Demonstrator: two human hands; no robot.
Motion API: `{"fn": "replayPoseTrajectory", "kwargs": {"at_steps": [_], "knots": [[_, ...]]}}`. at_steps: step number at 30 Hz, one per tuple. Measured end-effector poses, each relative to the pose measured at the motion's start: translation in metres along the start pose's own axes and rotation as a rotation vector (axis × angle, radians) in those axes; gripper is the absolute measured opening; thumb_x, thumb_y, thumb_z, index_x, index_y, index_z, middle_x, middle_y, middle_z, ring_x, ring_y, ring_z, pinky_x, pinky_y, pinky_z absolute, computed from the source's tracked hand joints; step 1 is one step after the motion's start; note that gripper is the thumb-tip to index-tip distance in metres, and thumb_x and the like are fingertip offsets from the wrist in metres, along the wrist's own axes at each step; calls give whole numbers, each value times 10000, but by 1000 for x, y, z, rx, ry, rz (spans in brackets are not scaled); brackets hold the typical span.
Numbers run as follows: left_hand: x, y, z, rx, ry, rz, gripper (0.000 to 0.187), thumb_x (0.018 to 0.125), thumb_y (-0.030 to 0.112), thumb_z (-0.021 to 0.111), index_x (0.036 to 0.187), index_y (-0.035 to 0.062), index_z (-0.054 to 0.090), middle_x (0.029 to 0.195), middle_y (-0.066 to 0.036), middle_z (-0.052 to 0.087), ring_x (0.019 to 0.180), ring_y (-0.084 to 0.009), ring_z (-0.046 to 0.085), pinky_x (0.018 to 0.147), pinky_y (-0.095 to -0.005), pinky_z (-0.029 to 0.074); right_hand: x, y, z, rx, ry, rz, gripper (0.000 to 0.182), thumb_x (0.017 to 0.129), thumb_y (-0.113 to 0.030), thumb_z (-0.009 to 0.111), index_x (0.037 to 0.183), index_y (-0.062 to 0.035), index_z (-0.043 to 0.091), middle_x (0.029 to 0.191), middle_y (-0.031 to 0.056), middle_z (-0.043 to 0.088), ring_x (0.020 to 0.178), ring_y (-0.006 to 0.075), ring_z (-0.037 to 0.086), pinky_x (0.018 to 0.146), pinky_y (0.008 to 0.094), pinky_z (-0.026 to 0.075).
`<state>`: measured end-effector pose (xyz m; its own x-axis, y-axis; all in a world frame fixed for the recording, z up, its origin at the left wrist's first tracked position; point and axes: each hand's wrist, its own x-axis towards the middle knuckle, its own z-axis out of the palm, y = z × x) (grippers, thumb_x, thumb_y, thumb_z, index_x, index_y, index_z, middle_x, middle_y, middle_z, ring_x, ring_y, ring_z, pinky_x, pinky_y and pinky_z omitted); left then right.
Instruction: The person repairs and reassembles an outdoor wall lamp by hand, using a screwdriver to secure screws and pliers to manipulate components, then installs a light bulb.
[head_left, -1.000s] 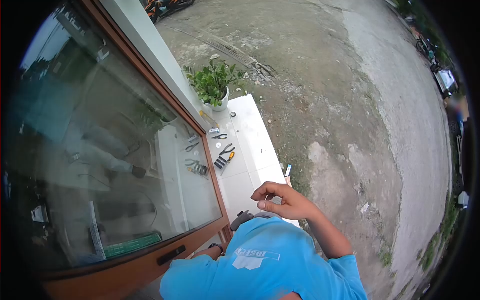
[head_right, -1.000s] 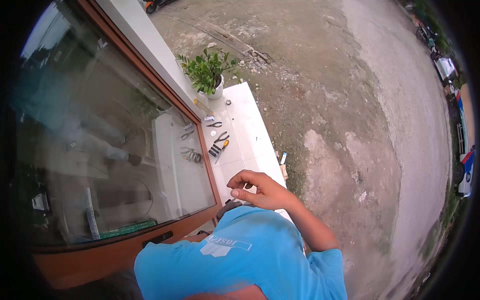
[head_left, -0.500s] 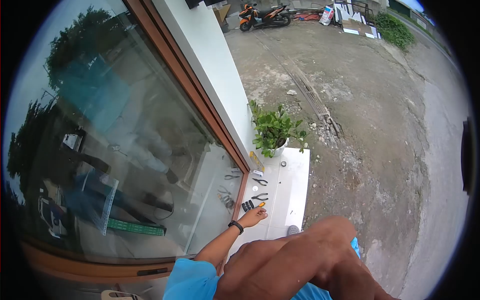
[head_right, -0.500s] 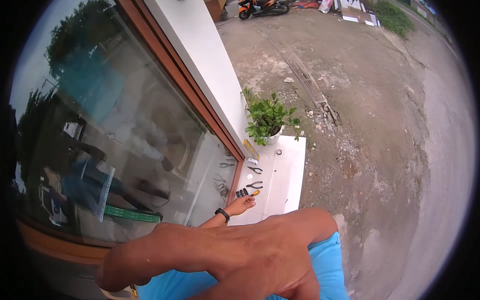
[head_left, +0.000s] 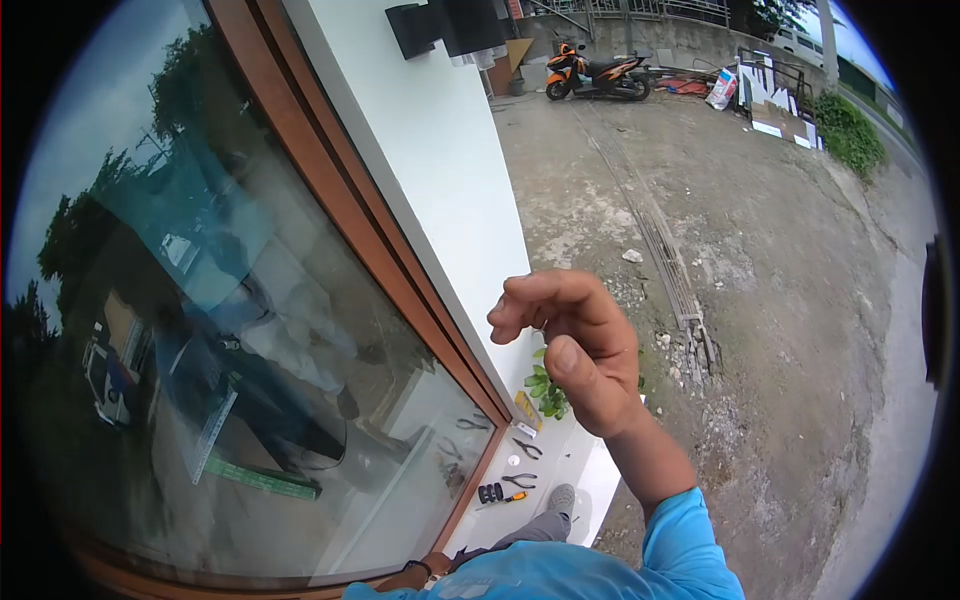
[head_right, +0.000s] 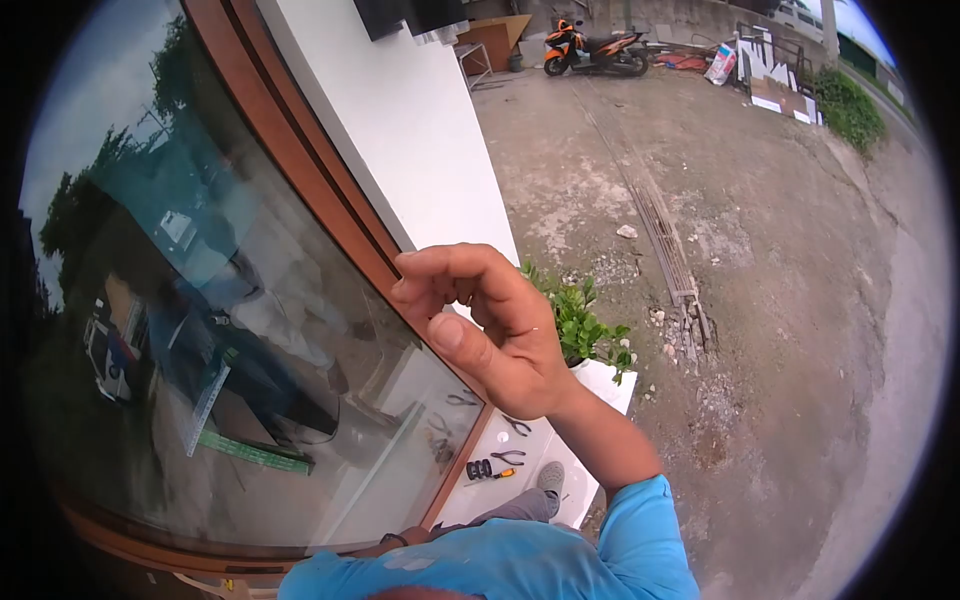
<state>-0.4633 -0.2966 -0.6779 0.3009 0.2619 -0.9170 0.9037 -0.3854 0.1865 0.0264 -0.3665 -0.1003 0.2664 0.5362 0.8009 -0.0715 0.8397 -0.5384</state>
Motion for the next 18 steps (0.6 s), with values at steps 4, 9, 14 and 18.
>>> {"fn": "replayPoseTrajectory", "kwargs": {"at_steps": [4,9,14,18], "knots": [[30,51,-72,-377,152,248,489,924,520,679,1075,59,738,937,-51,727,772,-189,693,620,-334,556,116,99,-80,-304,251,165,414,1038,-276,618,1371,-34,581,1165,66,672,1001,119,631,871,311,514],[45,132,-172,-762,398,242,531,936,495,703,1213,43,682,1021,-85,721,875,-170,689,716,-302,551,233,188,-140,-546,401,-66,500,1027,-222,603,1472,-19,499,1352,153,578,1046,195,636,887,326,518],[58,155,-215,-802,575,280,549,935,487,712,1219,17,699,1046,-127,739,1005,-208,710,867,-331,549,276,226,-153,-460,370,-171,554,1018,-210,608,1484,28,428,1438,189,482,1101,212,597,844,330,533],[41,160,-195,-888,467,19,497,920,484,709,1171,55,714,940,-91,722,861,-175,707,677,-309,563,272,225,-147,-405,343,-141,565,1013,-226,624,1481,6,411,1452,162,464,1034,193,591,803,314,528]]}}
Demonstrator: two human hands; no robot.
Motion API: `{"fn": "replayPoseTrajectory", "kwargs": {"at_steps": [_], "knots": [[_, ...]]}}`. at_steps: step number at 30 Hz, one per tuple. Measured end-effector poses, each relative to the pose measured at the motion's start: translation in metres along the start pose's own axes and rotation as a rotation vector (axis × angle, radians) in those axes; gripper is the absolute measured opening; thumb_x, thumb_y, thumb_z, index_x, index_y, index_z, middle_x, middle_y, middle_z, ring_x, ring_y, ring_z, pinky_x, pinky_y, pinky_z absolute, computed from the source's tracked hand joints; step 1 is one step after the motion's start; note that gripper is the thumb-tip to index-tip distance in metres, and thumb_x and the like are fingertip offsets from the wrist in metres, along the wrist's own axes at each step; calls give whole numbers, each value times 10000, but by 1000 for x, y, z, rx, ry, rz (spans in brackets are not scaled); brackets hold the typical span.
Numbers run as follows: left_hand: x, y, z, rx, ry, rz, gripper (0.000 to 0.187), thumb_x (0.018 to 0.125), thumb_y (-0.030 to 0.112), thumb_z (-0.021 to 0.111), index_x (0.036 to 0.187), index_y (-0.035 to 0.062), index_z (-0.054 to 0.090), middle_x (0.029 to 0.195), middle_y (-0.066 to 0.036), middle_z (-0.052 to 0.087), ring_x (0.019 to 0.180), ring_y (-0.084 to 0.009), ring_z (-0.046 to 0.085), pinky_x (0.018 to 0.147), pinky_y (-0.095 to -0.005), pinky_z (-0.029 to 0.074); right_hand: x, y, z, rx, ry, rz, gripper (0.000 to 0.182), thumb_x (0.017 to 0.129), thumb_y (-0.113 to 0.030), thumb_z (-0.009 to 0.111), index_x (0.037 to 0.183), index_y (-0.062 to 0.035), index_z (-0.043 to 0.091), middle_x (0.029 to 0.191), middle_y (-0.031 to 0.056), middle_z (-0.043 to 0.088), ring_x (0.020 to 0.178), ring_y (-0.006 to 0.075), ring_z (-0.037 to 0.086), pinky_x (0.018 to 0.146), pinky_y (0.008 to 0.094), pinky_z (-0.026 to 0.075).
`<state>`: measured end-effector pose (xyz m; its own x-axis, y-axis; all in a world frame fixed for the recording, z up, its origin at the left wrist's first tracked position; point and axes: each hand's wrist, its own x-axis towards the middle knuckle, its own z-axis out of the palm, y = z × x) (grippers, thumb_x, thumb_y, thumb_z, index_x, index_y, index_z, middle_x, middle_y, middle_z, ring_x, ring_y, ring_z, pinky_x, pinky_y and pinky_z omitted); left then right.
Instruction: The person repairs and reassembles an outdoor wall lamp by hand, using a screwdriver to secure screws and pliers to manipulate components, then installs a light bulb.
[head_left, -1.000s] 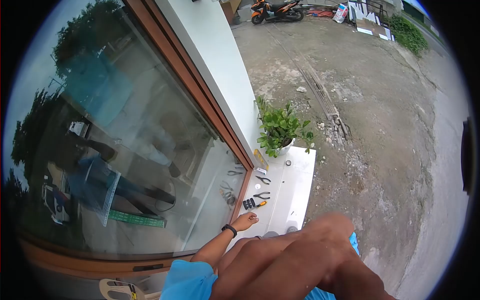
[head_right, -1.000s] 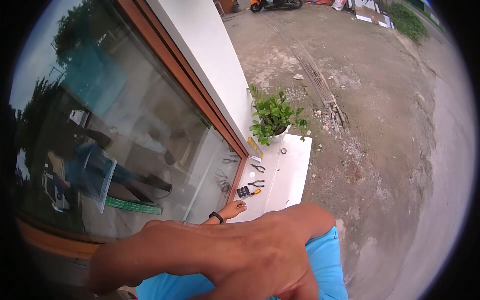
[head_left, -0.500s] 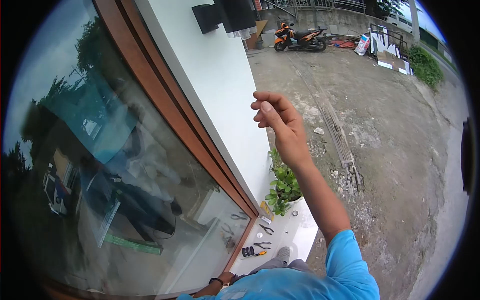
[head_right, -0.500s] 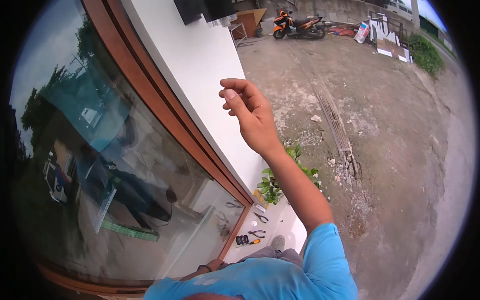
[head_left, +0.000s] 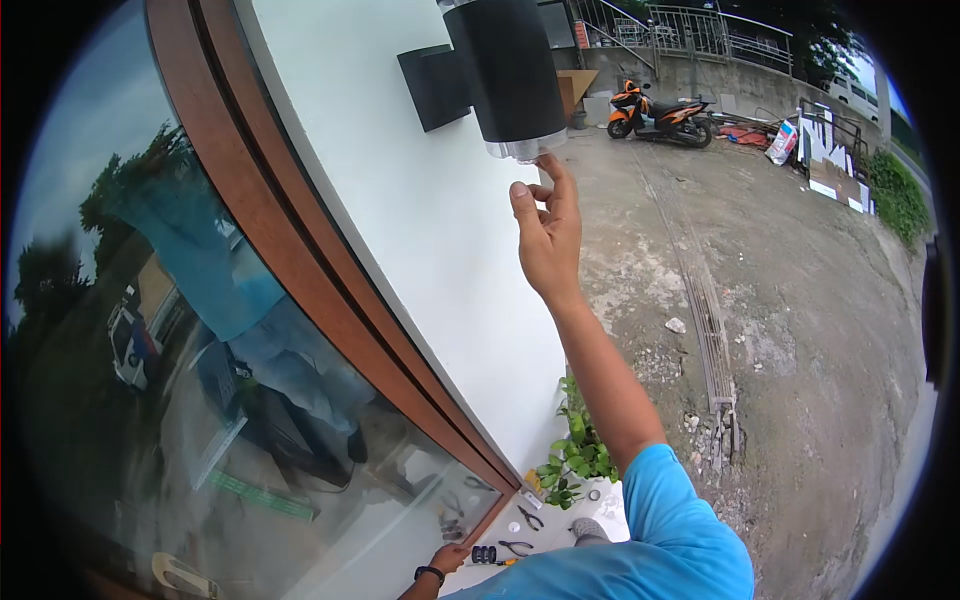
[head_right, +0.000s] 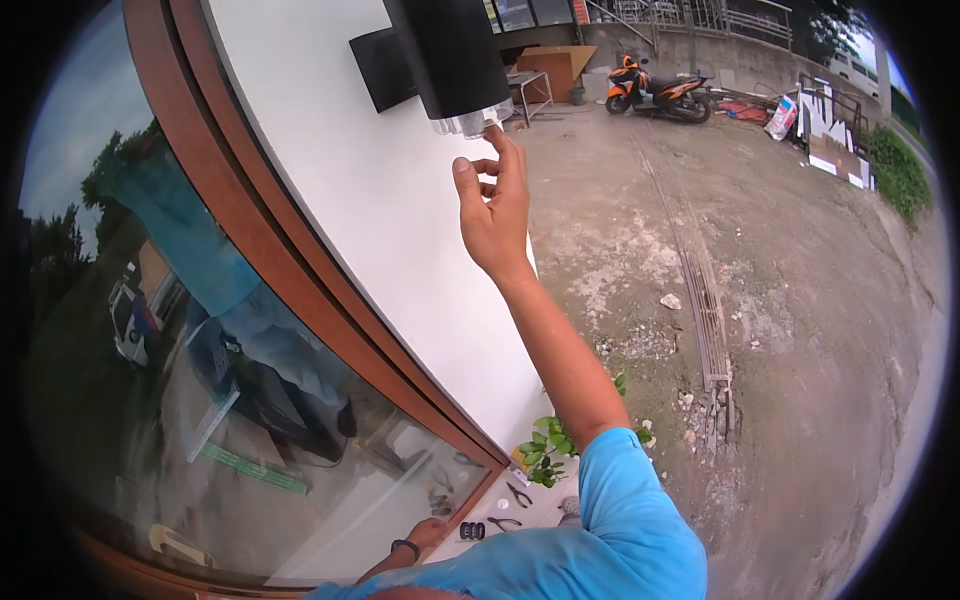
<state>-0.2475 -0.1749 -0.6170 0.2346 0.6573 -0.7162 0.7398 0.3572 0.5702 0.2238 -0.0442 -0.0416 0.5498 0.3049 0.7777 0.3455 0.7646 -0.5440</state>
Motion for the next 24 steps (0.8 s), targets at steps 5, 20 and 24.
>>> {"fn": "replayPoseTrajectory", "kwargs": {"at_steps": [5,20,24], "knots": [[-1,-26,24,257,-261,-19,467,912,497,703,1120,79,718,885,-66,702,754,-160,667,571,-305,532,10,12,-14,44,-68,-57,542,1000,-206,656,1461,-5,451,1428,142,507,1030,183,607,791,306,523],[16,97,71,119,11,118,509,902,549,700,1088,77,737,892,-94,726,790,-196,682,706,-339,548,24,16,-37,53,-180,-140,538,963,-225,711,1410,9,524,1350,161,574,953,191,628,778,326,510],[15,98,78,171,4,152,509,913,541,691,1002,43,745,891,-107,734,827,-221,693,742,-354,541,28,16,-48,35,-184,-147,540,961,-235,716,1414,-10,528,1338,146,584,965,188,628,791,326,506]]}}
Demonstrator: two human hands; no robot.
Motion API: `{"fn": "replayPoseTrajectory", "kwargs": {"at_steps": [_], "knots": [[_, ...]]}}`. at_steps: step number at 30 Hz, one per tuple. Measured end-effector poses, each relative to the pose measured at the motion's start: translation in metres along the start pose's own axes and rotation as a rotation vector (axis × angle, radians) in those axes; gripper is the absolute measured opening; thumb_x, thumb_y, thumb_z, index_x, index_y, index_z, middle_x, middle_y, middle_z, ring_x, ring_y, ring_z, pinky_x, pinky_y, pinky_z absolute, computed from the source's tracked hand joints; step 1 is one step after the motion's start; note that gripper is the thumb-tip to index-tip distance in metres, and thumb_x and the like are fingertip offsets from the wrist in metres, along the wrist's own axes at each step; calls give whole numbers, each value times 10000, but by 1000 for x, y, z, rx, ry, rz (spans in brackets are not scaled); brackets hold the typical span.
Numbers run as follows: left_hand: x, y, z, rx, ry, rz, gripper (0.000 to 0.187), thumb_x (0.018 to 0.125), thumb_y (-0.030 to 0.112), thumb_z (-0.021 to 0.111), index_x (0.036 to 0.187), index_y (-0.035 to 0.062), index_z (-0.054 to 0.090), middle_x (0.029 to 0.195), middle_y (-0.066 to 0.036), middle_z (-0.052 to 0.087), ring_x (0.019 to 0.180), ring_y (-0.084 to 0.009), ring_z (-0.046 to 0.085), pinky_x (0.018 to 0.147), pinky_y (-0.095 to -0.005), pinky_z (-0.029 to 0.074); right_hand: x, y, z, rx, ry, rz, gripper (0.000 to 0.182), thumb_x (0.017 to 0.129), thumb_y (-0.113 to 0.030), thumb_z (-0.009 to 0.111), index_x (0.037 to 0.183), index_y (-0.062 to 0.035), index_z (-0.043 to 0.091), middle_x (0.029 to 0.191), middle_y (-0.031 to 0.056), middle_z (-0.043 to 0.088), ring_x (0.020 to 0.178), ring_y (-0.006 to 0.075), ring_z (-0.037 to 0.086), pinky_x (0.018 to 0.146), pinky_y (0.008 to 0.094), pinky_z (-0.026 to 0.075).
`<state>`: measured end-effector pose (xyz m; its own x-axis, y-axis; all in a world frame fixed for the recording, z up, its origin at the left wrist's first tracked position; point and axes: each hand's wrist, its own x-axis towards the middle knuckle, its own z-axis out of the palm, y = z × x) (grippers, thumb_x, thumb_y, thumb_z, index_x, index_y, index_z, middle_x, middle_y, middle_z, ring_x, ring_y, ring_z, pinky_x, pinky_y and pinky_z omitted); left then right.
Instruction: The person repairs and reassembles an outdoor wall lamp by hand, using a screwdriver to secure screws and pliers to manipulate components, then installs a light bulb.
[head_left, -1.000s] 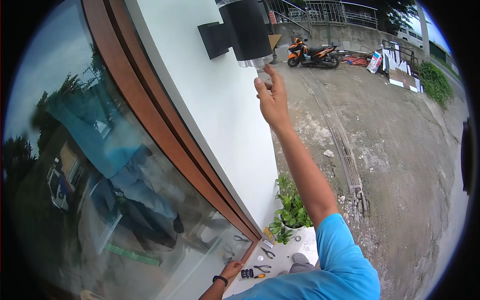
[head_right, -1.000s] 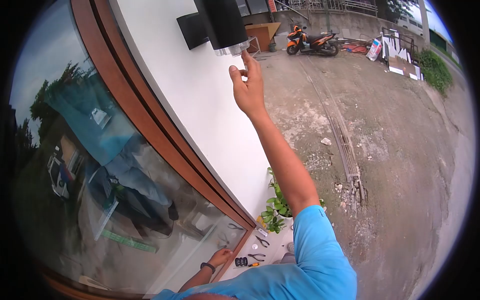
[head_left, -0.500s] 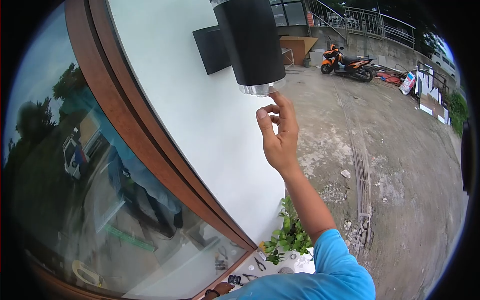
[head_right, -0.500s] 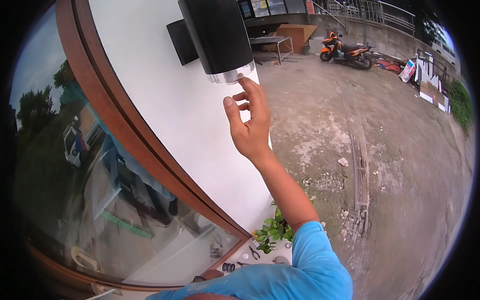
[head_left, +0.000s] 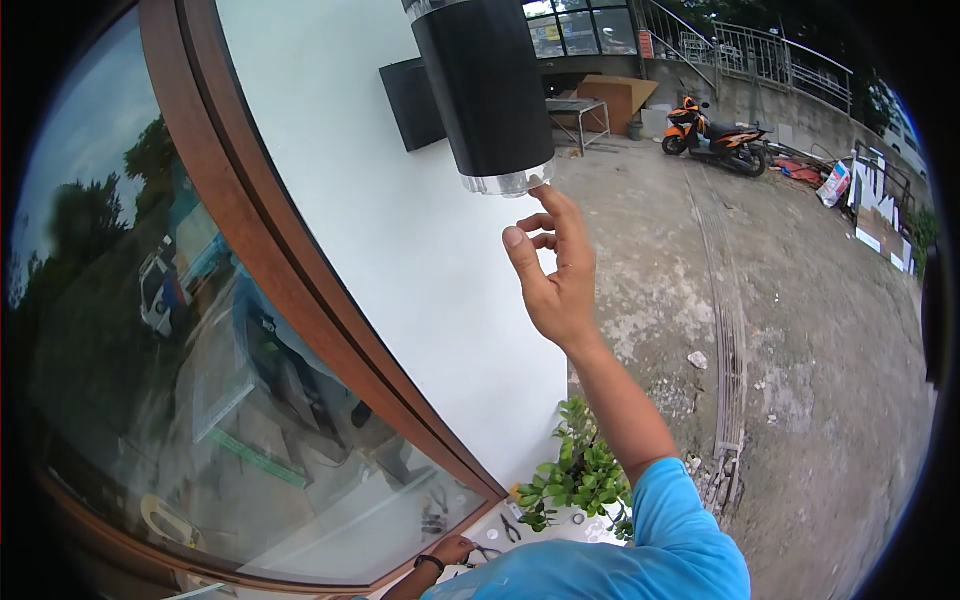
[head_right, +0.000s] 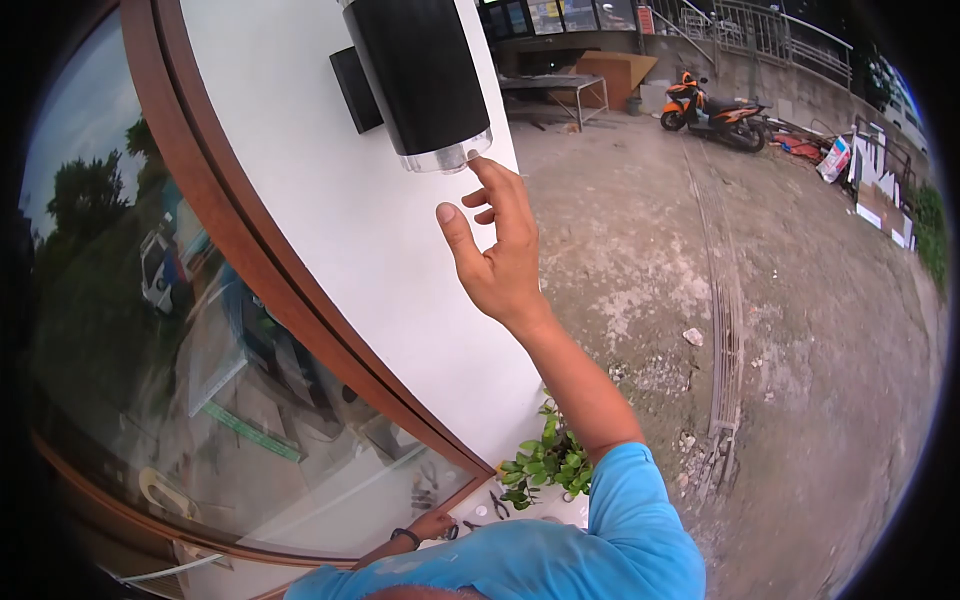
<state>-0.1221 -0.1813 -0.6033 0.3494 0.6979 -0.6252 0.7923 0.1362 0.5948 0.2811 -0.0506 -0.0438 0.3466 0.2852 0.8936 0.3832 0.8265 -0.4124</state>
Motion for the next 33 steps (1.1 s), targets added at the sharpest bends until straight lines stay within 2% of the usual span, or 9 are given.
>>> {"fn": "replayPoseTrajectory", "kwargs": {"at_steps": [6,7,12,14,17,25,28,30,33], "knots": [[-2,-44,29,-19,-131,15,503,949,545,626,1026,67,761,887,-127,728,848,-280,680,732,-402,509,-3,-11,-20,-29,22,18,487,955,-215,723,1373,-22,565,1318,117,597,976,171,627,810,323,499],[-11,-55,35,291,7,435,481,987,532,554,1018,99,760,903,-151,718,868,-311,684,757,-430,513,-5,-13,-22,-13,23,24,442,955,-193,721,1343,-31,584,1309,112,598,979,162,623,822,319,499],[-36,-65,60,568,-57,325,486,987,510,527,976,83,759,942,-178,731,903,-344,700,813,-477,519,-51,-10,-31,123,-42,112,368,961,-110,685,1302,-6,590,1268,120,573,945,146,596,838,302,498],[-38,-57,66,210,-216,-239,403,956,457,623,1122,98,704,915,-115,718,817,-269,695,726,-444,547,-86,-12,-28,175,-119,150,345,960,-89,671,1281,9,591,1248,119,561,900,138,589,831,303,498],[-77,-34,72,-82,-18,-358,536,909,602,640,1104,108,711,863,-54,704,740,-207,654,668,-403,520,-138,-14,-14,237,-297,241,317,962,-84,666,1257,8,594,1206,102,578,857,115,580,811,285,491],[-131,-100,101,-174,235,-202,622,935,597,614,1247,64,689,1146,-163,730,973,-278,709,951,-411,526,-200,-58,72,353,-483,370,258,943,-58,675,1180,14,602,1127,83,589,811,100,569,757,265,481],[-166,-151,116,-376,208,-334,617,915,631,638,1222,101,714,1050,-121,734,877,-223,712,693,-366,582,-230,-82,111,368,-523,394,263,958,-88,679,1190,10,606,1070,54,585,825,92,561,764,254,465],[-196,-198,129,-314,225,-193,608,908,623,642,1199,95,715,1010,-107,736,817,-218,701,656,-371,582,-260,-113,139,365,-555,453,275,982,-137,679,1206,3,603,1009,17,588,843,84,538,782,250,448],[-222,-283,161,-324,15,-474,531,940,554,609,1078,55,728,923,-76,740,756,-213,700,625,-372,588,-342,-138,174,412,-719,687,276,1003,-131,657,1235,8,600,1077,29,627,893,92,570,814,253,466]]}}
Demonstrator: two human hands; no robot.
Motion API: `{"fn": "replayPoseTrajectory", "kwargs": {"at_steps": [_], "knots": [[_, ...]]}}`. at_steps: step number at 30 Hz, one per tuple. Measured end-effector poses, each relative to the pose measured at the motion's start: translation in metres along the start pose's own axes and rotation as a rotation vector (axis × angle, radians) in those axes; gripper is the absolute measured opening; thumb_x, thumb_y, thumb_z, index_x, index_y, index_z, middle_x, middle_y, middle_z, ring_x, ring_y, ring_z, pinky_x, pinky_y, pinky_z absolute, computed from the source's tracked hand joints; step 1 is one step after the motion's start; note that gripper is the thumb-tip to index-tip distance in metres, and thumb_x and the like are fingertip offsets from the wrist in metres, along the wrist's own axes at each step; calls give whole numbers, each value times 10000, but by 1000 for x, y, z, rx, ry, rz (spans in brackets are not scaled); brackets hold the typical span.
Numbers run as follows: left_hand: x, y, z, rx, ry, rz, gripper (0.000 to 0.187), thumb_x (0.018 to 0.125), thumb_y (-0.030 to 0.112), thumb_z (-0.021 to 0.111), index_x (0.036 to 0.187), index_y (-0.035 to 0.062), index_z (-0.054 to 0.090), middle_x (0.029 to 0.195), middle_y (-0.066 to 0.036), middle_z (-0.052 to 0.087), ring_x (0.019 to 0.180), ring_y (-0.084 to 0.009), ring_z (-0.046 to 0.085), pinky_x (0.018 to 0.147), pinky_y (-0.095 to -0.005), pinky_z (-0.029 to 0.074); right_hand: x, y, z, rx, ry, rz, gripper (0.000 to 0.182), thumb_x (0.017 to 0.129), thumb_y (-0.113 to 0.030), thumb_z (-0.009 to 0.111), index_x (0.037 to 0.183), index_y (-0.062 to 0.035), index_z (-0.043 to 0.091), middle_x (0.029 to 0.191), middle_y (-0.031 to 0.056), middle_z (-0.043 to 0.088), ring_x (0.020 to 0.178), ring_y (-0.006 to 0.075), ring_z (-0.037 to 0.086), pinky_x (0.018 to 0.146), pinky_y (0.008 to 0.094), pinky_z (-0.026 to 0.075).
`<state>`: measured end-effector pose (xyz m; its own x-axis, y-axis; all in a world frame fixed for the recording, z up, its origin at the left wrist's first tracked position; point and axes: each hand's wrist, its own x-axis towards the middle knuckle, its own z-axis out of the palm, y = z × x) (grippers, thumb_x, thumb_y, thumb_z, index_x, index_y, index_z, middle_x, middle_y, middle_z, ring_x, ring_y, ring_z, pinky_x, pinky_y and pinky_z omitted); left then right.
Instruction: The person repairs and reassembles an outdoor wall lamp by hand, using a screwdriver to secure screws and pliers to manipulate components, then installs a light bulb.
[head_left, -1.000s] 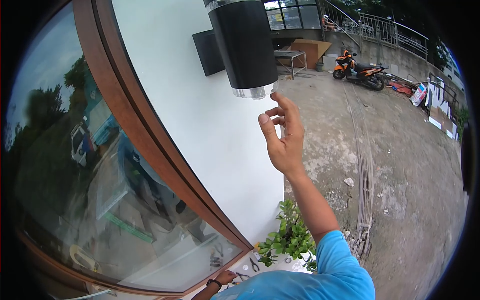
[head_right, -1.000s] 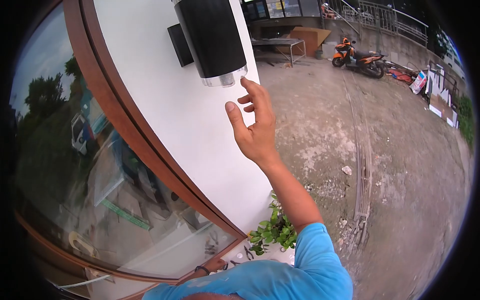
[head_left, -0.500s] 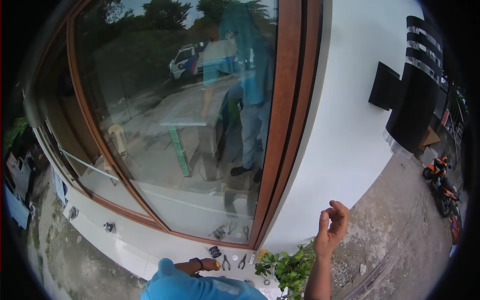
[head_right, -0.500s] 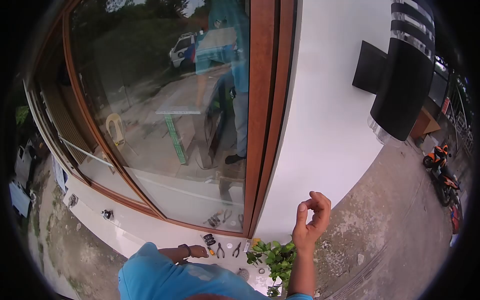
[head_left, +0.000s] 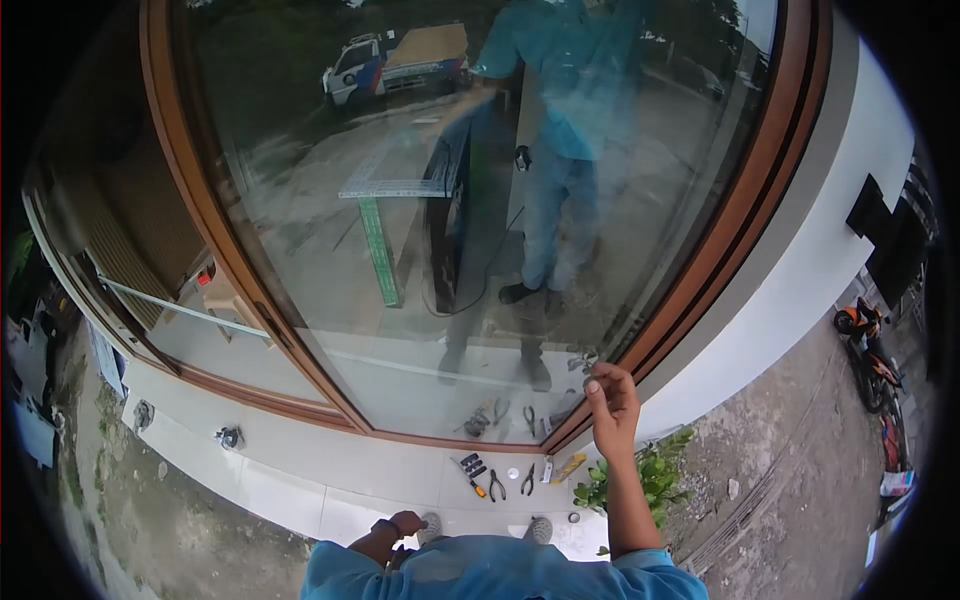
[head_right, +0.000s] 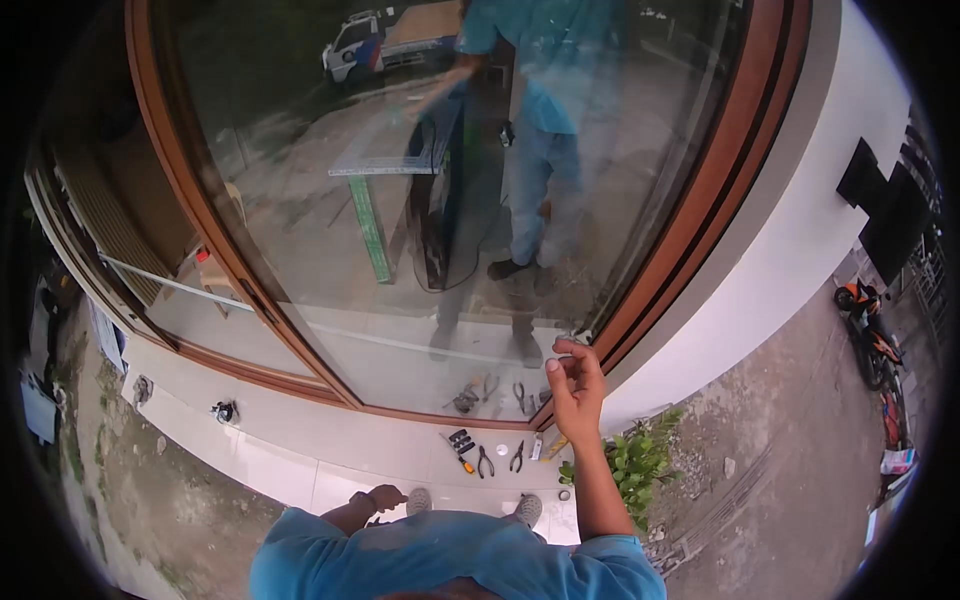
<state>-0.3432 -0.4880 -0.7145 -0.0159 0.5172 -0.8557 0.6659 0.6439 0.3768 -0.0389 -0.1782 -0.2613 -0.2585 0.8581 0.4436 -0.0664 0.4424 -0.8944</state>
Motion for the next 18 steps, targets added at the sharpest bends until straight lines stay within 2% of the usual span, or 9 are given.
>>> {"fn": "replayPoseTrajectory", "kwargs": {"at_steps": [1,2,4,6,7,9,11,15,18], "knots": [[9,-37,5,27,3,15,534,959,545,580,1039,41,736,914,-107,745,761,-236,714,613,-385,593,-12,9,27,24,-60,138,294,1010,-143,657,1257,4,594,1121,40,645,911,98,577,843,258,476],[1,-57,4,259,38,98,559,967,551,544,1025,34,748,969,-164,753,853,-313,731,707,-454,605,-25,38,49,51,-137,212,300,997,-147,688,1253,-10,616,1077,5,645,838,56,550,730,227,451],[23,-120,21,274,165,42,620,943,564,545,1066,-9,745,1181,-277,695,1133,-400,662,980,-484,525,-59,78,76,-98,-418,486,329,1016,-207,667,1256,12,617,1059,24,671,849,90,593,764,244,484],[6,-126,8,174,231,69,592,924,534,555,911,-25,750,1027,-294,712,1008,-440,686,928,-495,546,-95,96,95,-298,-697,558,413,1008,-277,675,1282,26,610,1118,131,698,918,190,676,794,311,535],[-12,-115,-1,-29,286,60,524,912,493,611,954,-12,747,1042,-265,727,1019,-411,696,936,-481,546,-121,124,97,-377,-797,587,456,994,-325,681,1292,14,617,1164,162,699,983,243,696,845,356,550],[4,-122,16,-353,383,71,388,901,404,731,978,23,737,892,-159,749,767,-262,722,758,-403,579,-168,165,100,-460,-878,854,498,972,-377,691,1275,13,631,1178,177,701,1029,276,695,906,386,544],[5,-109,16,-372,296,56,361,908,381,746,1013,36,731,865,-115,744,719,-188,704,713,-354,574,-225,221,98,-448,-855,965,513,966,-400,709,1303,-20,641,1145,158,727,1031,249,696,897,370,545],[25,-74,15,-250,200,29,410,908,406,734,1052,22,717,973,-149,755,892,-262,730,855,-386,564,-310,327,100,-547,-742,1174,597,913,-454,744,1279,8,645,1108,173,740,1036,286,704,919,391,548],[76,-51,24,-378,113,21,487,906,429,707,1151,9,681,1038,-182,759,1016,-318,726,916,-408,558,-349,426,114,-636,-644,1090,684,844,-450,792,1307,23,616,1124,224,725,1067,341,703,933,413,553]]}}
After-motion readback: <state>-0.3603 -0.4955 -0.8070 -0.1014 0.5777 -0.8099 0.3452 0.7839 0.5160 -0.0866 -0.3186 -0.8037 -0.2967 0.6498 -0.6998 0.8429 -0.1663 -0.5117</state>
